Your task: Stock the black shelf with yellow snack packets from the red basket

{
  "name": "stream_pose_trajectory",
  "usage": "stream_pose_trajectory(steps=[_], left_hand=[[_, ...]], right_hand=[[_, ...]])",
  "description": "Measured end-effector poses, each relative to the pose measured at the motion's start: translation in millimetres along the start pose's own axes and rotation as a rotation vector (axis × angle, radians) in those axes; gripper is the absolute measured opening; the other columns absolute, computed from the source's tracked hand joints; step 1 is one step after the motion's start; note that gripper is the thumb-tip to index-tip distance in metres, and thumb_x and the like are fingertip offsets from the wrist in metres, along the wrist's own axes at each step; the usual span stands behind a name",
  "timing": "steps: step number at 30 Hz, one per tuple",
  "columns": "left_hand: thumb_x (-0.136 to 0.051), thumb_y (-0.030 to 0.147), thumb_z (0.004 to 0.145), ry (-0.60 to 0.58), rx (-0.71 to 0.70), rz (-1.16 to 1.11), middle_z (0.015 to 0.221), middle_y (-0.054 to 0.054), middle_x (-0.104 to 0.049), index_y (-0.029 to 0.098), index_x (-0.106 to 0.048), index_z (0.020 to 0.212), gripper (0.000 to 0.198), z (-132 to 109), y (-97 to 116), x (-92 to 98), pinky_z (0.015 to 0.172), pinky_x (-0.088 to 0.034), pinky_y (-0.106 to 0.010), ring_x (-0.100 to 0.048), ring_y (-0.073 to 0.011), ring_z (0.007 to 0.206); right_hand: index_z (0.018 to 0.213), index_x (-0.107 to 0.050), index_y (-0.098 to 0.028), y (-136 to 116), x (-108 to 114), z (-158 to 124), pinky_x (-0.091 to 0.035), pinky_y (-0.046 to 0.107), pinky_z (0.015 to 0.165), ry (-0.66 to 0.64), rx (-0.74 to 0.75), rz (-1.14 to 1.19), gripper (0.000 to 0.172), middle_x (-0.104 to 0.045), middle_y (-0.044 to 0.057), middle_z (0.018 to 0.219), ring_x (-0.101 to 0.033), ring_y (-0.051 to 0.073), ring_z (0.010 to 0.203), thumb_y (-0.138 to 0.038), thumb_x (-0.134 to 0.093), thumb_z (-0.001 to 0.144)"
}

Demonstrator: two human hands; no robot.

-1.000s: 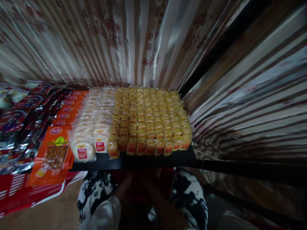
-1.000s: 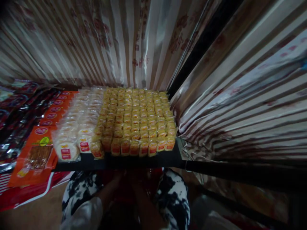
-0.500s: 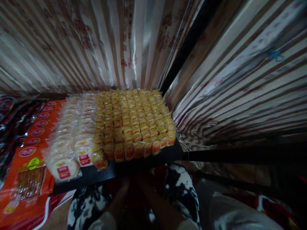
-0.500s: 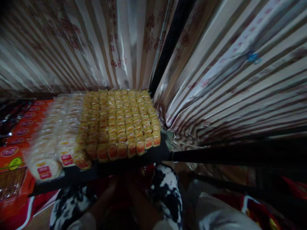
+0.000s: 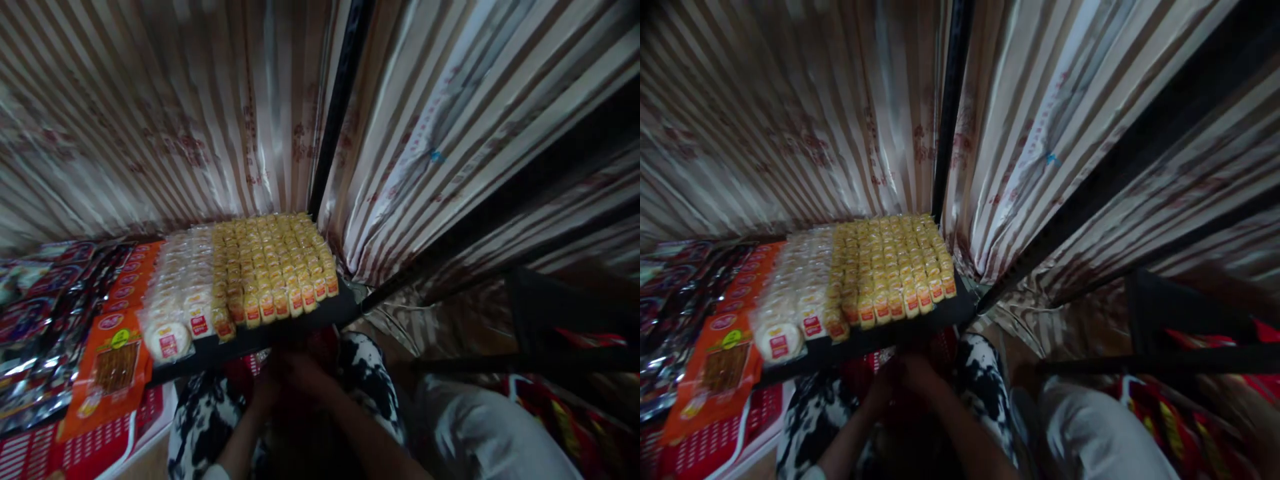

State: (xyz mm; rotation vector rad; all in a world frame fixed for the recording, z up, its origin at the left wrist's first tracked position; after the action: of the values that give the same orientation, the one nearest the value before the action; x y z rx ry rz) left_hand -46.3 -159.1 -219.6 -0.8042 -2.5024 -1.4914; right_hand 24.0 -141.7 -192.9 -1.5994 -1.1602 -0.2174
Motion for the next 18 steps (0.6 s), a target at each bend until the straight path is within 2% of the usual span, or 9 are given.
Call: stream_pose_trajectory(steps=[3, 7, 11, 14, 18], left_hand=[[-0.058, 0.019, 0.065, -0.010, -0.060, -0.018, 0.110, -0.009, -0.065, 0.021, -0.064, 0.106, 0.042, -17.4, 12.7, 5.2, 0.096, -0.041, -0.037, -0.054, -0.0262, 0.112], [-0.057, 0.019, 0.067, -0.009, -0.114, -0.047, 0.096, -0.005, -0.069, 0.019, -0.064, 0.100, 0.034, -35.6, 28.1, 19.1, 0.086, -0.045, -0.033, -0.058, -0.0221, 0.100], [-0.057, 0.018, 0.067, 0.042, -0.244, -0.064, 0.075, -0.001, -0.065, 0.016, -0.063, 0.078, 0.012, -51.0, 64.7, 42.3, 0.067, -0.045, -0.023, -0.058, -0.0138, 0.072], [-0.059, 0.025, 0.069, 0.089, -0.272, -0.151, 0.067, 0.002, -0.060, 0.016, -0.058, 0.074, 0.010, -60.0, 89.2, 59.9, 0.059, -0.043, -0.021, -0.054, -0.0110, 0.063], [-0.063, 0.033, 0.068, 0.104, -0.294, -0.369, 0.077, 0.000, -0.064, 0.016, -0.056, 0.083, 0.024, -64.6, 116.2, 78.0, 0.066, -0.046, -0.023, -0.058, -0.0119, 0.067]], right_hand=[[0.096, -0.068, -0.018, -21.1, 24.5, -18.0, -0.045, 0.028, 0.080, -0.002, 0.075, -0.049, 0.032, -0.070, 0.009, 0.096, -0.063, 0.022, 0.091, -0.010, -0.050, 0.071], [0.105, -0.063, -0.020, -51.4, 68.7, -35.0, -0.045, 0.027, 0.080, 0.112, 0.194, 0.058, 0.037, -0.067, 0.005, 0.098, -0.061, 0.019, 0.090, -0.013, -0.056, 0.069], [0.110, -0.061, -0.018, -75.0, 105.2, -46.0, -0.045, 0.029, 0.086, 0.242, 0.296, 0.206, 0.037, -0.065, 0.006, 0.103, -0.060, 0.017, 0.093, -0.015, -0.056, 0.074], [0.117, -0.056, -0.018, -82.7, 122.6, -50.5, -0.048, 0.031, 0.085, 0.310, 0.347, 0.388, 0.043, -0.063, 0.007, 0.110, -0.060, 0.017, 0.097, -0.025, -0.060, 0.075], [0.120, -0.053, -0.019, -80.6, 131.2, -48.9, -0.050, 0.033, 0.086, 0.345, 0.356, 0.567, 0.050, -0.065, 0.006, 0.107, -0.062, 0.017, 0.093, -0.029, -0.064, 0.072]])
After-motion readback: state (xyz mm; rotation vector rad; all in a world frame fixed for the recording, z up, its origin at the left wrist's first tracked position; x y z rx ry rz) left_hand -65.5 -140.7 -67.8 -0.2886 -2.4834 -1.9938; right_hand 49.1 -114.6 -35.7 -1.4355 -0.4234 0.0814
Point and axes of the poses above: each hand's wrist, its own z-axis towards the middle knuckle, its own x-axis out of the back of the hand, y = z × x, the point moved 10 cm from there along z, towards the middle knuckle
